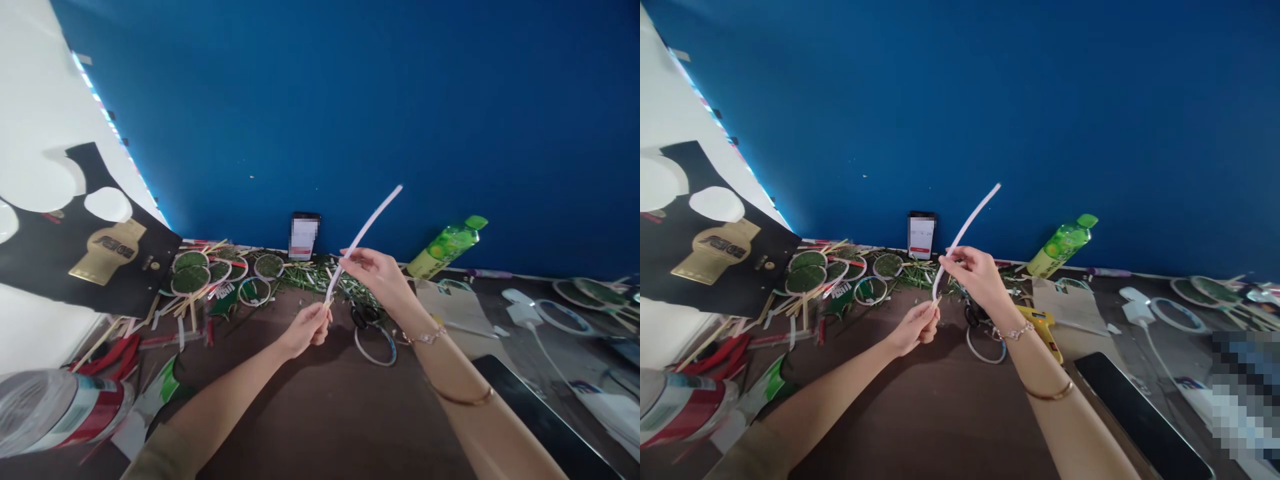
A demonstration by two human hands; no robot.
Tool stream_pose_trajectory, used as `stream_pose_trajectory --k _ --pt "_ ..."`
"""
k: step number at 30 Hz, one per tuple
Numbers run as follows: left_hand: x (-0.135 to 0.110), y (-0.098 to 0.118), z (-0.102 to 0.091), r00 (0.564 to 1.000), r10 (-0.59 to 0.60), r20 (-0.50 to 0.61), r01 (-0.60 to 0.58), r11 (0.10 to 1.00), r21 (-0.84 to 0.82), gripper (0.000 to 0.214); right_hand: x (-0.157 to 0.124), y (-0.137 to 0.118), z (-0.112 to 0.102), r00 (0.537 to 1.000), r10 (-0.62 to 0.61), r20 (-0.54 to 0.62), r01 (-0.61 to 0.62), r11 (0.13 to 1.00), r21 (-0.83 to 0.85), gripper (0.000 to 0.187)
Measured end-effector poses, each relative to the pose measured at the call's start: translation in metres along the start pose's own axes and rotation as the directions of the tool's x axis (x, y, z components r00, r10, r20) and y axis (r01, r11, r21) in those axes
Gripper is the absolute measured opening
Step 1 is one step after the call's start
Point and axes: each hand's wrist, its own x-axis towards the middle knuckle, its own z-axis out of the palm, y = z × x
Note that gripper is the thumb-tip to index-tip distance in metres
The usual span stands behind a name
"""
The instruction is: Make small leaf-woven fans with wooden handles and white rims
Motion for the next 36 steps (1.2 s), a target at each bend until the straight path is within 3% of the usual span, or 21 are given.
stream_pose_trajectory --k 6,15,21,24,28,30,33,36 --pt "0.001 -0.005 0.002 0.993 0.111 -0.025 -0.107 0.986 0.127 0.038 -0.019 -0.015 -0.005 0.999 -0.035 -0.001 0.035 0.999 -0.027 0.027" --pt "0.001 -0.010 0.003 0.983 0.172 -0.057 -0.154 0.958 0.244 0.039 -0.041 0.000 -0.017 0.993 -0.094 -0.073 0.090 0.994 -0.066 0.020" --pt "-0.001 -0.009 0.006 0.974 0.219 -0.058 -0.179 0.903 0.391 0.039 -0.038 0.005 -0.015 0.998 0.014 -0.055 -0.013 1.000 0.020 0.026" --pt "-0.004 -0.010 0.005 0.956 0.274 -0.102 -0.177 0.821 0.543 0.037 -0.038 0.001 -0.013 0.998 0.044 -0.033 -0.043 0.999 0.034 0.029" --pt "-0.007 -0.012 0.002 0.871 0.459 -0.177 -0.154 0.595 0.789 0.029 -0.044 -0.004 -0.012 0.997 0.075 -0.020 -0.075 0.997 0.008 0.032" --pt "-0.009 -0.012 0.001 0.839 0.514 -0.180 -0.142 0.527 0.838 0.026 -0.047 -0.002 -0.010 0.995 0.096 -0.018 -0.097 0.995 -0.032 0.031" --pt "-0.009 -0.014 0.000 0.824 0.539 -0.174 -0.127 0.475 0.871 0.023 -0.051 0.005 -0.008 0.994 0.100 -0.045 -0.104 0.991 -0.084 0.030" --pt "-0.010 -0.015 -0.001 0.819 0.543 -0.186 -0.125 0.485 0.865 0.021 -0.052 0.011 -0.006 0.994 0.083 -0.068 -0.089 0.992 -0.090 0.028"
